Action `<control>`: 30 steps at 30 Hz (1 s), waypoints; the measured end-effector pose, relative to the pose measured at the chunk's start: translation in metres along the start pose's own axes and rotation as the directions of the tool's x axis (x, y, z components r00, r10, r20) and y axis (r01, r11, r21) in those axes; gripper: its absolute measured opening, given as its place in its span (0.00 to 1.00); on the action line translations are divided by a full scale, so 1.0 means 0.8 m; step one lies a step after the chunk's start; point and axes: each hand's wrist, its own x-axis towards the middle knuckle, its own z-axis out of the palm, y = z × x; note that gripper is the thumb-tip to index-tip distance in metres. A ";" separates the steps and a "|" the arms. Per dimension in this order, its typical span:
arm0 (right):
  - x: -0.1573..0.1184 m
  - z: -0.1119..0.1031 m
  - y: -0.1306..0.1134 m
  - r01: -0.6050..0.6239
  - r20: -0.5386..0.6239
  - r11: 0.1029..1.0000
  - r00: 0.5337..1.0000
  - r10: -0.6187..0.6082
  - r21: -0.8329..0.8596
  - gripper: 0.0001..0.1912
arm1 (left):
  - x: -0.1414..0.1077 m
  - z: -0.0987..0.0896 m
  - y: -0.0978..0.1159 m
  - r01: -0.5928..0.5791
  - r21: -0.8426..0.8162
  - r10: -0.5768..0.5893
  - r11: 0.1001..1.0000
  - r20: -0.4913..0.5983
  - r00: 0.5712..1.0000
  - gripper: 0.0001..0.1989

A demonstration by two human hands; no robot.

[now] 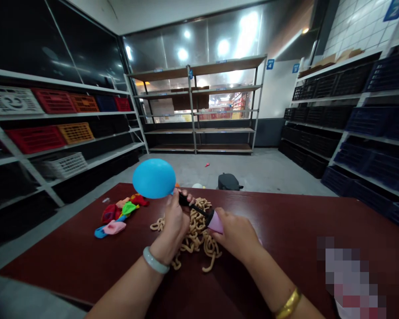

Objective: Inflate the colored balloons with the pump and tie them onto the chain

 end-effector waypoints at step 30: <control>0.000 -0.021 0.000 -0.028 0.035 0.997 0.999 0.031 -0.073 0.25 | 0.045 -0.022 0.050 -0.191 -0.017 0.190 0.981 -0.062 0.980 0.11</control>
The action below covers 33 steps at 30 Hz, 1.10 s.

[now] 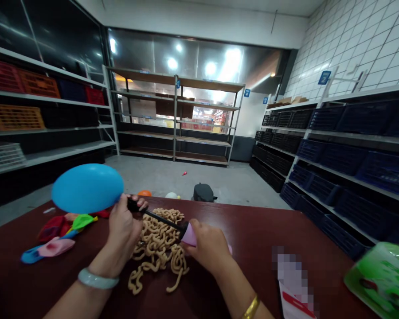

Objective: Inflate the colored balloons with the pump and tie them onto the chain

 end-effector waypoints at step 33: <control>-0.001 0.003 -0.018 0.025 -0.006 0.998 1.000 -0.024 0.059 0.25 | 0.023 -0.009 0.026 0.054 -0.046 -0.054 0.998 -0.004 0.999 0.10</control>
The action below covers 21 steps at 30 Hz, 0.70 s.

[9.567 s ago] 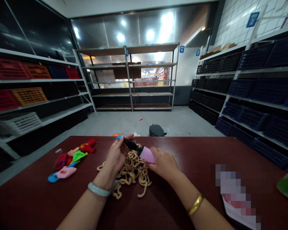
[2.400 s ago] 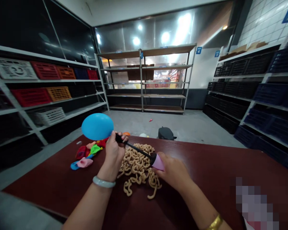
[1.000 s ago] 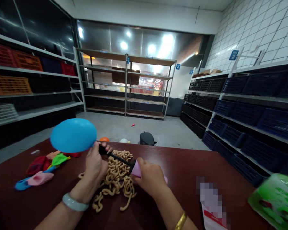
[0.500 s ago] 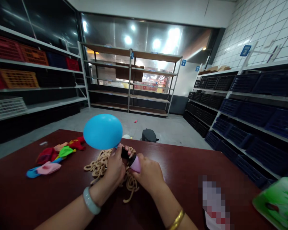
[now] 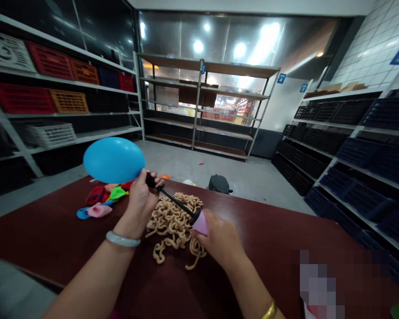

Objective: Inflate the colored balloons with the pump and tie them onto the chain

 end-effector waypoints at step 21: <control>0.000 0.011 0.008 -0.062 -0.059 0.997 0.996 0.060 -0.037 0.24 | -0.110 0.022 -0.106 0.286 0.105 -0.295 0.952 0.081 0.952 0.12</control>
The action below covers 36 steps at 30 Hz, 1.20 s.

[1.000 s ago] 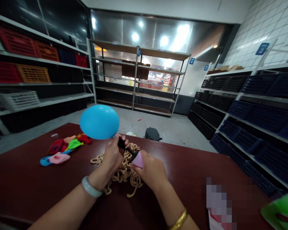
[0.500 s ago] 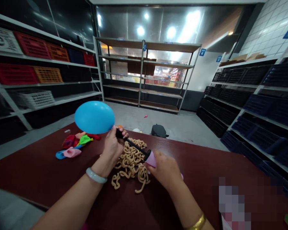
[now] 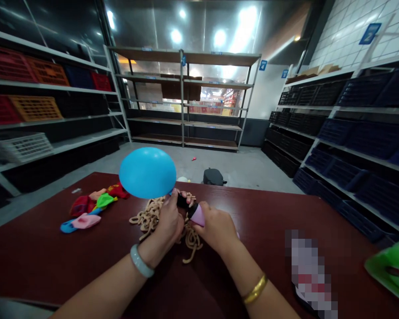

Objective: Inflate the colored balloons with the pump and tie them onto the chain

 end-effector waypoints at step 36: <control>0.061 -0.037 0.008 -0.074 0.075 0.996 0.994 0.077 -0.041 0.26 | 0.037 0.037 0.007 -0.064 0.032 0.065 0.997 -0.041 0.997 0.12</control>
